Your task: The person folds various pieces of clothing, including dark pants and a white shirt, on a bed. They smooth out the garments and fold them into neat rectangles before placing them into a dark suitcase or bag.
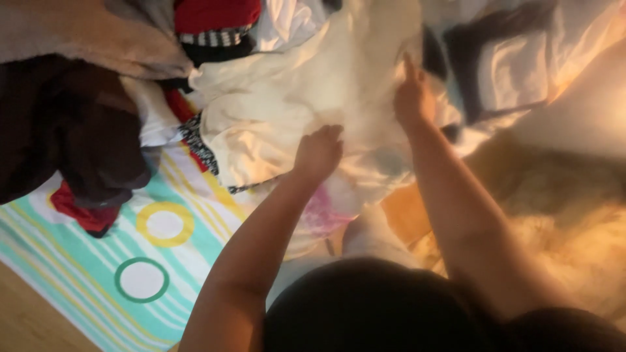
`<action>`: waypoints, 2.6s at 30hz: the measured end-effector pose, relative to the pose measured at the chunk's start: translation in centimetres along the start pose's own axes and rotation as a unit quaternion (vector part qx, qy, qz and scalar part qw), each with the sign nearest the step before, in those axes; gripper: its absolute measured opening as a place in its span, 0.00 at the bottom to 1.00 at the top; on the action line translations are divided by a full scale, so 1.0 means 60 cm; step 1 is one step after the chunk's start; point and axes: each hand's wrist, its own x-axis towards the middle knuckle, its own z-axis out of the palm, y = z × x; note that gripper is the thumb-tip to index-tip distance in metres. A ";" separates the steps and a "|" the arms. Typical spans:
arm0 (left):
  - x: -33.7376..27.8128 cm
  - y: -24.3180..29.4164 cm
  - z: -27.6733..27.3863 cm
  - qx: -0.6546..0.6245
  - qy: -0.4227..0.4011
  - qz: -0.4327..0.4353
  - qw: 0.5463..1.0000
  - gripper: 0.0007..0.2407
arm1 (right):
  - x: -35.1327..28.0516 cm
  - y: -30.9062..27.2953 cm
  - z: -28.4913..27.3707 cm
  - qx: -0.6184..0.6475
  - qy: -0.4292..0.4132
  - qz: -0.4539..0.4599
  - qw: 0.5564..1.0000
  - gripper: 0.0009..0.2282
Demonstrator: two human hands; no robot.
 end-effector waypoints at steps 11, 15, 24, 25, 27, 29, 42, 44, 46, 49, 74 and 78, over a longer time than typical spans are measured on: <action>0.133 0.038 0.041 -0.057 0.171 -0.095 0.979 0.19 | 0.056 -0.018 -0.083 0.080 -0.048 -0.059 0.994 0.14; 0.197 0.040 0.002 -0.007 0.192 -0.123 0.974 0.20 | 0.152 0.032 -0.036 0.101 -0.048 -0.151 0.982 0.17; 0.352 -0.025 -0.001 0.125 0.249 -0.192 0.941 0.22 | 0.358 0.144 0.176 0.081 0.053 -0.191 0.977 0.24; 0.353 -0.027 -0.008 0.126 0.246 -0.196 0.941 0.22 | 0.360 0.143 0.169 0.083 0.048 -0.191 0.977 0.24; 0.350 -0.027 -0.022 0.148 0.210 -0.236 0.937 0.07 | 0.362 0.141 0.149 0.134 0.014 -0.087 0.987 0.14; 0.323 -0.022 -0.043 0.085 0.266 -0.196 0.940 0.06 | 0.360 0.145 0.123 0.196 0.013 -0.056 0.979 0.12; 0.089 0.105 -0.016 0.096 0.249 -0.059 0.962 0.03 | 0.072 0.215 -0.110 0.178 -0.048 -0.109 0.977 0.08; 0.063 0.083 0.033 0.103 0.219 -0.045 0.969 0.04 | 0.031 0.158 -0.153 0.109 -0.036 -0.138 0.984 0.09; 0.061 0.059 0.062 0.112 0.192 -0.033 0.974 0.04 | 0.009 0.108 -0.153 0.041 -0.023 -0.170 0.984 0.11; 0.055 0.046 0.070 0.109 0.203 -0.047 0.972 0.05 | -0.040 0.041 -0.106 0.145 -0.034 -0.167 0.975 0.11; 0.040 -0.204 -0.164 0.221 0.190 0.071 0.954 0.09 | -0.093 -0.269 0.070 0.009 -0.098 -0.356 0.929 0.09; -0.020 -0.190 -0.230 0.311 0.268 -0.010 0.912 0.08 | -0.126 -0.272 0.036 0.024 -0.097 -0.347 0.933 0.07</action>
